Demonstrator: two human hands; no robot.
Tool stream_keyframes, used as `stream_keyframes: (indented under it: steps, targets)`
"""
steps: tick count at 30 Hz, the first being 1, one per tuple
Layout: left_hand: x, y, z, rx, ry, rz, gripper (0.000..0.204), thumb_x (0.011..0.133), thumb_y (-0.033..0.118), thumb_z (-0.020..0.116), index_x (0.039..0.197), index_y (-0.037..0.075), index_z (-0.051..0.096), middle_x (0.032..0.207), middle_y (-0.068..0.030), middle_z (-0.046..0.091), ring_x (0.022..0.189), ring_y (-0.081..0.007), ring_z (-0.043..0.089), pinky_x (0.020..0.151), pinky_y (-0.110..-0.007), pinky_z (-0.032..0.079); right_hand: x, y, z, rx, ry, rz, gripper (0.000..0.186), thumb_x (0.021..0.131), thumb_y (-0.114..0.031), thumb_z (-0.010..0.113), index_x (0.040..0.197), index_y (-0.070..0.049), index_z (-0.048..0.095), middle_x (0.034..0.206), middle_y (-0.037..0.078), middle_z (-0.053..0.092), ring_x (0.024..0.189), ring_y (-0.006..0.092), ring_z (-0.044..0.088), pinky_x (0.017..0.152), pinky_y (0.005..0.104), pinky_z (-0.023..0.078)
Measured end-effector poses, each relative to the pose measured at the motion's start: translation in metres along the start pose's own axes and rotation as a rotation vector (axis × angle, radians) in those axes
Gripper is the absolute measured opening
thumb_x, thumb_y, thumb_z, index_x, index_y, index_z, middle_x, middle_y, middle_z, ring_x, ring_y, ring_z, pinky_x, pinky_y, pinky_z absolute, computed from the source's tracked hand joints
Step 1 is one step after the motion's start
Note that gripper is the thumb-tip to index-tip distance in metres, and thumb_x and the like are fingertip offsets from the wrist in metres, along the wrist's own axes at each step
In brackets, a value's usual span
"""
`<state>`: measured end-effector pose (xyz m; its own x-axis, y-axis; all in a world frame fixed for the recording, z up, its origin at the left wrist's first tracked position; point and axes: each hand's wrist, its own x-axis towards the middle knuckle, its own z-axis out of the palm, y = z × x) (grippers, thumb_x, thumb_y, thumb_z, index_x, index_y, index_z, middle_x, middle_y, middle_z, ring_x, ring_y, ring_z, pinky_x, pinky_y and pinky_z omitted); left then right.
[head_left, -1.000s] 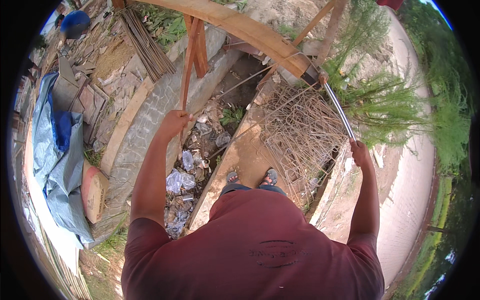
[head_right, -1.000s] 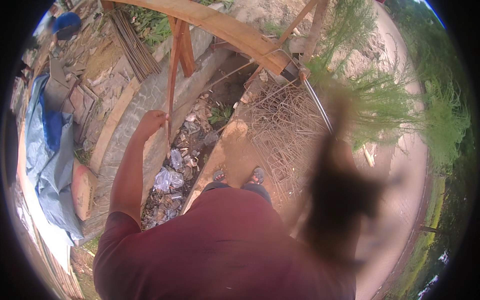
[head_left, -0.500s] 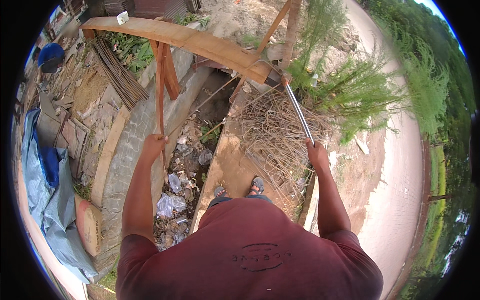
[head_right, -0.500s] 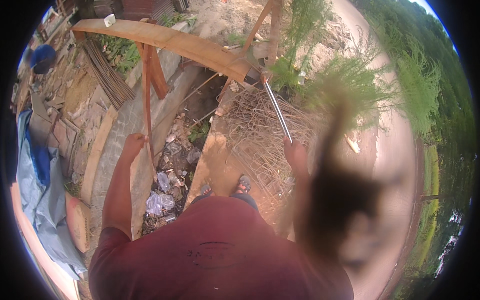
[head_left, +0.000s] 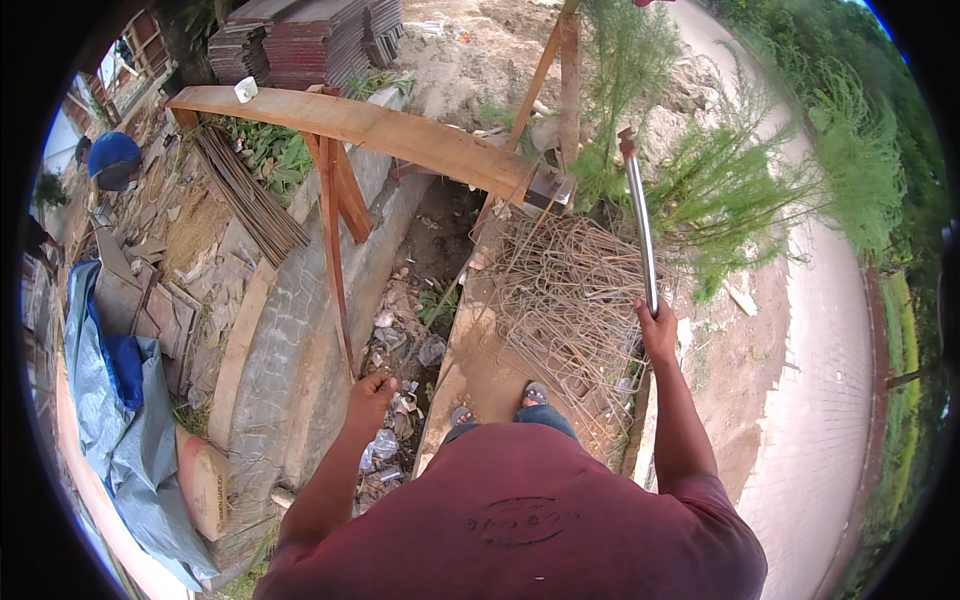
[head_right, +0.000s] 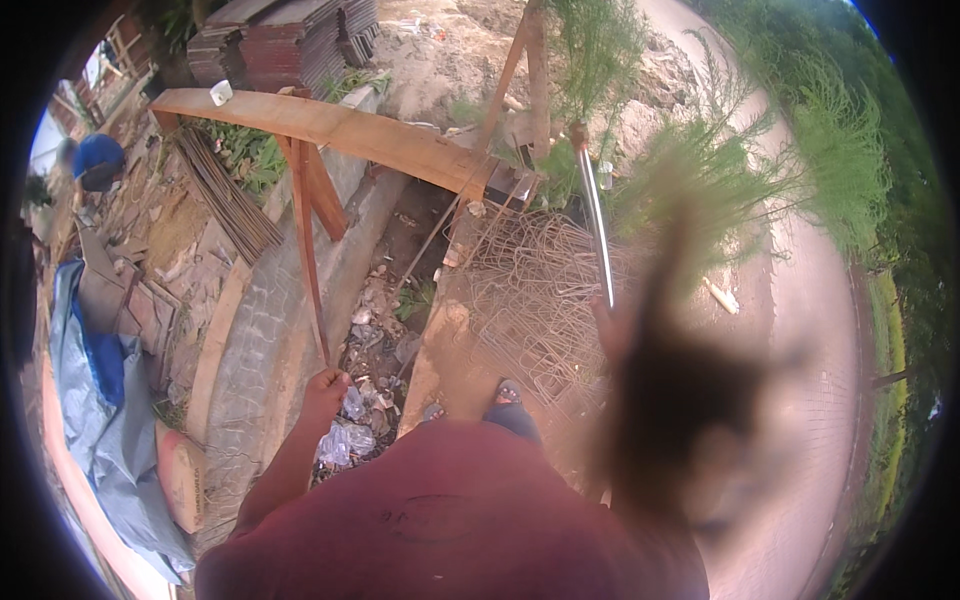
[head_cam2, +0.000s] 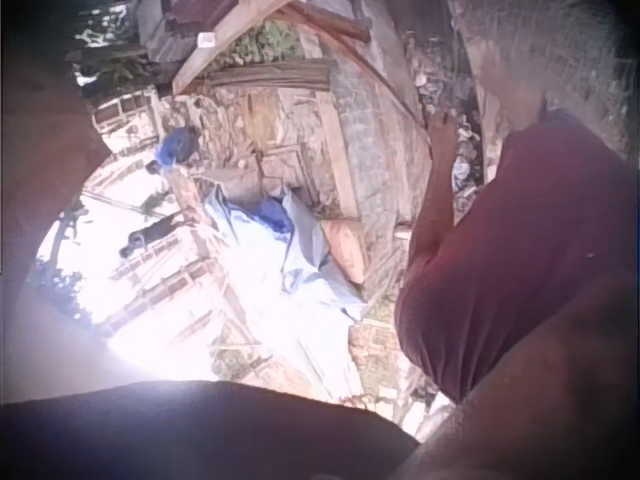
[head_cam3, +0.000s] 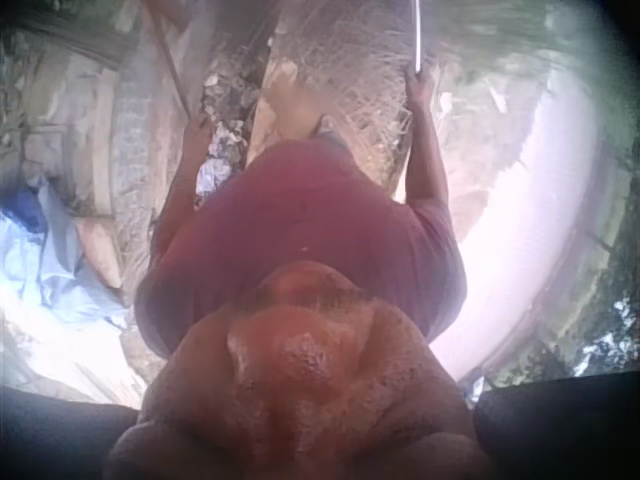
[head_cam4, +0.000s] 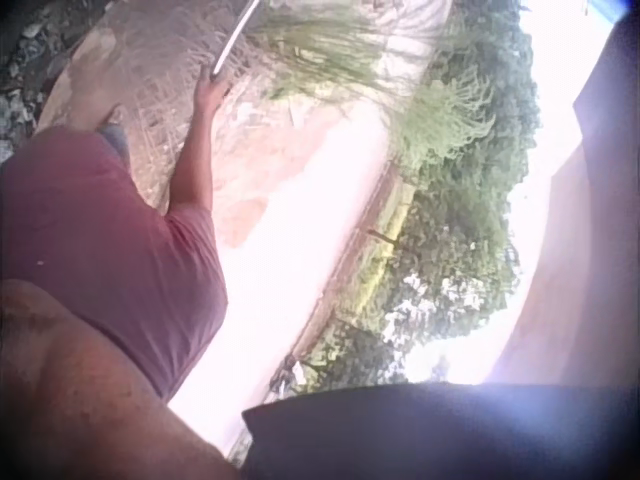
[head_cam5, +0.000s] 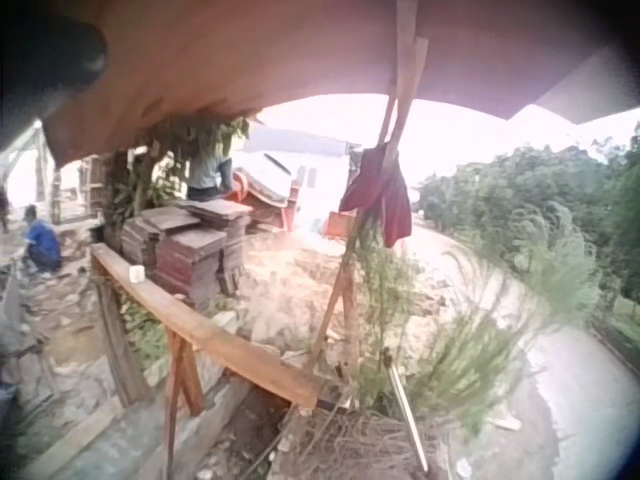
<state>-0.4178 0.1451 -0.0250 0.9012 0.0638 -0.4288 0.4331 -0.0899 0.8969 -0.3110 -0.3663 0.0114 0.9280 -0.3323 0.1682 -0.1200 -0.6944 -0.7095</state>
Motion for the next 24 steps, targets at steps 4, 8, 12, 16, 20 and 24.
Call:
stream_keyframes:
  steps: [4, 8, 12, 16, 20, 24]
  targets:
    - [-0.021, 0.012, 0.076, 0.074, 0.151, 0.320, 0.021, 0.093, 0.019, 0.056, 0.089, -0.001, 0.061, 0.067, 0.0012, 0.052, 0.063, -0.0078, 0.044, 0.058, -0.026, 0.039, -0.029, -0.079, 0.036, 0.635, -0.132, 0.081, 0.017, 0.089, -0.015, 0.062, 0.086, -0.004, 0.049, 0.066, 0.004, 0.056, 0.059, 0.0123, 0.056, 0.056, 0.0265, 0.049]
    - [-0.004, 0.050, 0.154, -0.022, 0.099, 0.588, 0.022, 0.094, 0.021, 0.055, 0.093, 0.000, 0.060, 0.072, -0.0006, 0.053, 0.066, -0.0082, 0.045, 0.061, -0.025, 0.040, -0.023, -0.191, 0.052, 1.103, -0.123, 0.057, 0.019, 0.090, -0.017, 0.062, 0.091, -0.003, 0.049, 0.078, 0.008, 0.060, 0.072, 0.0189, 0.063, 0.066, 0.0321, 0.055]
    - [0.044, 0.095, 0.233, -0.179, -0.173, 0.471, 0.019, 0.097, 0.019, 0.051, 0.097, 0.001, 0.057, 0.075, -0.0009, 0.054, 0.067, -0.0066, 0.046, 0.062, -0.022, 0.040, 0.020, -0.204, 0.032, 1.145, -0.206, 0.008, 0.018, 0.091, -0.017, 0.061, 0.095, -0.003, 0.050, 0.072, 0.006, 0.057, 0.063, 0.0151, 0.060, 0.056, 0.0287, 0.051]
    - [0.080, 0.100, 0.325, -0.324, -0.424, 0.491, 0.022, 0.100, 0.021, 0.042, 0.099, 0.004, 0.055, 0.078, -0.0006, 0.054, 0.074, -0.0093, 0.051, 0.069, -0.027, 0.042, 0.053, -0.165, -0.008, 0.897, -0.080, 0.009, 0.017, 0.092, -0.016, 0.058, 0.094, -0.002, 0.048, 0.069, 0.005, 0.056, 0.057, 0.0136, 0.057, 0.052, 0.0281, 0.049]
    - [0.087, 0.126, 0.386, -0.125, -0.453, 0.527, 0.012, 0.093, 0.011, 0.051, 0.101, 0.004, 0.056, 0.078, -0.0038, 0.056, 0.073, -0.0124, 0.052, 0.068, -0.027, 0.044, 0.054, -0.143, -0.053, 1.156, -0.005, 0.133, 0.019, 0.094, -0.018, 0.056, 0.096, -0.002, 0.047, 0.070, 0.007, 0.056, 0.062, 0.0162, 0.058, 0.054, 0.0289, 0.047]
    - [0.112, 0.158, 0.425, 0.112, -0.467, 0.619, 0.016, 0.083, 0.005, 0.055, 0.098, 0.003, 0.057, 0.076, -0.0090, 0.058, 0.070, -0.0194, 0.056, 0.068, -0.032, 0.045, 0.076, -0.104, -0.071, 1.097, 0.046, 0.131, 0.029, 0.090, -0.027, 0.062, 0.096, -0.004, 0.046, 0.068, 0.004, 0.049, 0.058, 0.0131, 0.049, 0.052, 0.0260, 0.041]
